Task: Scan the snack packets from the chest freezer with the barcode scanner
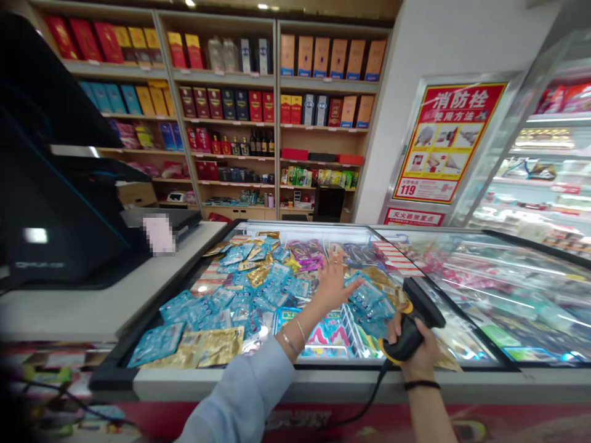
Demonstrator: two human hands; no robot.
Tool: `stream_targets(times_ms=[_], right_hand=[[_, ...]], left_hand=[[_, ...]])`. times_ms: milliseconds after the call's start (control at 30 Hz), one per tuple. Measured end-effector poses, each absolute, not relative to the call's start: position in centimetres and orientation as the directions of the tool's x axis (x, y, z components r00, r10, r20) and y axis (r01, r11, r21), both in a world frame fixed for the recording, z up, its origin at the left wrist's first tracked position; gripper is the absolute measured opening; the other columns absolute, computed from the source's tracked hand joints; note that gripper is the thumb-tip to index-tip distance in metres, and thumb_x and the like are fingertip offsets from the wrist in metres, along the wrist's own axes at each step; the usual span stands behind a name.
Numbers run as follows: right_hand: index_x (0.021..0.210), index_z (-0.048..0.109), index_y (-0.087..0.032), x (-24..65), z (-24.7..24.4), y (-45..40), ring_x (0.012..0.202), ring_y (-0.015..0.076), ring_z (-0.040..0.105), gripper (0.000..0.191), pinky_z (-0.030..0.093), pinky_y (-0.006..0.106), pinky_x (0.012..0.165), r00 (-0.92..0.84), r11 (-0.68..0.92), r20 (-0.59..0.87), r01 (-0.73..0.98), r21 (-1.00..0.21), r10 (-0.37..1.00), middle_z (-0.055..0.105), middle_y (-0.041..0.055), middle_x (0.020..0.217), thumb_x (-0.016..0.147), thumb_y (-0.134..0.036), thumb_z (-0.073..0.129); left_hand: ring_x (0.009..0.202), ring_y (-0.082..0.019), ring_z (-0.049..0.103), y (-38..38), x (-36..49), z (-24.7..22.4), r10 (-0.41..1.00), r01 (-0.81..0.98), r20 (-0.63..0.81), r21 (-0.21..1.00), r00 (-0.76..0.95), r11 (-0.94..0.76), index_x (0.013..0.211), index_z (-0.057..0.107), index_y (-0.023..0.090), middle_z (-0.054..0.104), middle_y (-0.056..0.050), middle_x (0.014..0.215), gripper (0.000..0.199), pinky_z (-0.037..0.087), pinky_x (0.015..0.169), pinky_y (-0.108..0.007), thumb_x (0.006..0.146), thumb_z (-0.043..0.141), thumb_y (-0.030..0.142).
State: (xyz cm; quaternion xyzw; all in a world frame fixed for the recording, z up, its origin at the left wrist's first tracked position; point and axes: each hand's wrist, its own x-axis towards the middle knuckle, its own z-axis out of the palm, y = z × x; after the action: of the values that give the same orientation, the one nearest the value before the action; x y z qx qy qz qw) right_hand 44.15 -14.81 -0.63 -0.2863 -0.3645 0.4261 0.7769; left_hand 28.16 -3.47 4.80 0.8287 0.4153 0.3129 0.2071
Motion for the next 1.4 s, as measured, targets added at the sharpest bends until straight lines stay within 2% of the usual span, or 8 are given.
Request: stream_targets(times_ms=[333, 433, 600, 733, 867, 1033, 1233, 1400], right_hand=[[0.091, 0.06, -0.022, 36.4, 4.4, -12.1, 0.038, 0.0125, 0.05, 0.026, 0.039, 0.023, 0.037, 0.167, 0.474, 0.455, -0.498, -0.726, 0.874, 0.053, -0.0024, 0.054, 0.075, -0.041, 0.064], [0.092, 0.06, -0.021, 33.6, 5.0, -10.5, 0.037, 0.0123, 0.049, 0.026, 0.039, 0.023, 0.036, 0.099, 0.446, 0.467, -0.515, -0.732, 0.879, 0.053, -0.0031, 0.053, 0.076, -0.041, 0.063], [0.091, 0.059, -0.021, 28.1, 4.4, -6.6, 0.034, 0.0107, 0.048, 0.027, 0.039, 0.021, 0.034, -0.035, 0.326, 0.41, -0.545, -0.772, 0.912, 0.053, -0.0047, 0.051, 0.076, -0.043, 0.063], [0.09, 0.059, -0.019, 23.7, 3.0, -3.6, 0.032, 0.0117, 0.05, 0.03, 0.039, 0.022, 0.031, -0.101, 0.232, 0.317, -0.482, -0.845, 0.943, 0.056, -0.0041, 0.051, 0.076, -0.044, 0.068], [0.091, 0.059, -0.018, 20.7, 1.2, -1.6, 0.031, 0.0124, 0.051, 0.033, 0.041, 0.022, 0.03, -0.122, 0.179, 0.262, -0.463, -0.868, 0.957, 0.057, -0.0047, 0.051, 0.074, -0.044, 0.071], [0.086, 0.059, -0.018, 19.4, -0.5, -1.2, 0.03, 0.0114, 0.049, 0.033, 0.04, 0.021, 0.029, -0.163, 0.097, 0.21, -0.518, -0.85, 0.964, 0.055, -0.0047, 0.048, 0.073, -0.045, 0.071], [0.093, 0.062, -0.017, 19.4, -0.5, -1.9, 0.031, 0.0112, 0.049, 0.033, 0.041, 0.021, 0.031, -0.21, 0.048, 0.183, -0.523, -0.851, 0.96, 0.055, -0.0044, 0.051, 0.076, -0.044, 0.069], [0.091, 0.063, -0.017, 19.3, -0.1, -2.0, 0.032, 0.0117, 0.05, 0.035, 0.04, 0.021, 0.031, -0.208, 0.034, 0.166, -0.524, -0.851, 0.964, 0.055, -0.004, 0.05, 0.073, -0.045, 0.071]], left_hand=[[0.15, -0.025, 0.001, 2.3, 8.4, 15.4, 0.92, 0.369, 0.39, 0.851, 0.036, -0.375, 0.155, 0.013, 0.025, 0.009, -0.01, 0.164, 0.079, 0.008, 0.121, -0.045, 0.091, 0.031, 0.067], [0.151, -0.022, 0.0, 3.1, 1.4, 15.4, 0.902, 0.407, 0.425, 0.839, -0.078, -0.36, 0.154, 0.018, 0.019, 0.01, -0.011, 0.164, 0.077, 0.007, 0.121, -0.04, 0.093, 0.033, 0.062], [0.149, -0.026, 0.017, 3.9, -4.8, 11.6, 0.906, 0.51, 0.374, 0.829, -0.199, -0.23, 0.149, 0.029, 0.013, 0.027, -0.015, 0.159, 0.071, 0.018, 0.119, -0.04, 0.092, 0.046, 0.051], [0.138, -0.026, 0.042, 5.6, -6.6, 6.7, 0.947, 0.632, 0.311, 0.751, -0.084, -0.191, 0.14, 0.042, 0.013, 0.046, -0.016, 0.148, 0.06, 0.032, 0.112, -0.034, 0.088, 0.058, 0.039], [0.119, -0.028, 0.058, 6.8, -6.7, 2.7, 0.959, 0.865, 0.239, 0.502, -0.154, 0.014, 0.125, 0.056, 0.011, 0.061, -0.019, 0.127, 0.039, 0.042, 0.098, -0.033, 0.089, 0.053, 0.027], [0.115, -0.03, 0.056, 7.1, -5.7, 0.7, 0.957, 0.949, 0.228, 0.299, -0.178, 0.105, 0.114, 0.064, 0.014, 0.061, -0.017, 0.12, 0.033, 0.043, 0.093, -0.034, 0.09, 0.05, 0.032], [0.117, -0.036, 0.049, 7.3, -4.5, 0.1, 0.929, 0.945, 0.267, 0.27, -0.255, 0.182, 0.113, 0.064, 0.01, 0.058, -0.023, 0.119, 0.057, 0.04, 0.093, -0.04, 0.085, 0.053, 0.058], [0.116, -0.036, 0.047, 7.5, -3.7, -0.1, 0.919, 0.948, 0.296, 0.257, -0.259, 0.185, 0.111, 0.064, 0.008, 0.056, -0.024, 0.118, 0.061, 0.037, 0.094, -0.042, 0.085, 0.05, 0.061]])
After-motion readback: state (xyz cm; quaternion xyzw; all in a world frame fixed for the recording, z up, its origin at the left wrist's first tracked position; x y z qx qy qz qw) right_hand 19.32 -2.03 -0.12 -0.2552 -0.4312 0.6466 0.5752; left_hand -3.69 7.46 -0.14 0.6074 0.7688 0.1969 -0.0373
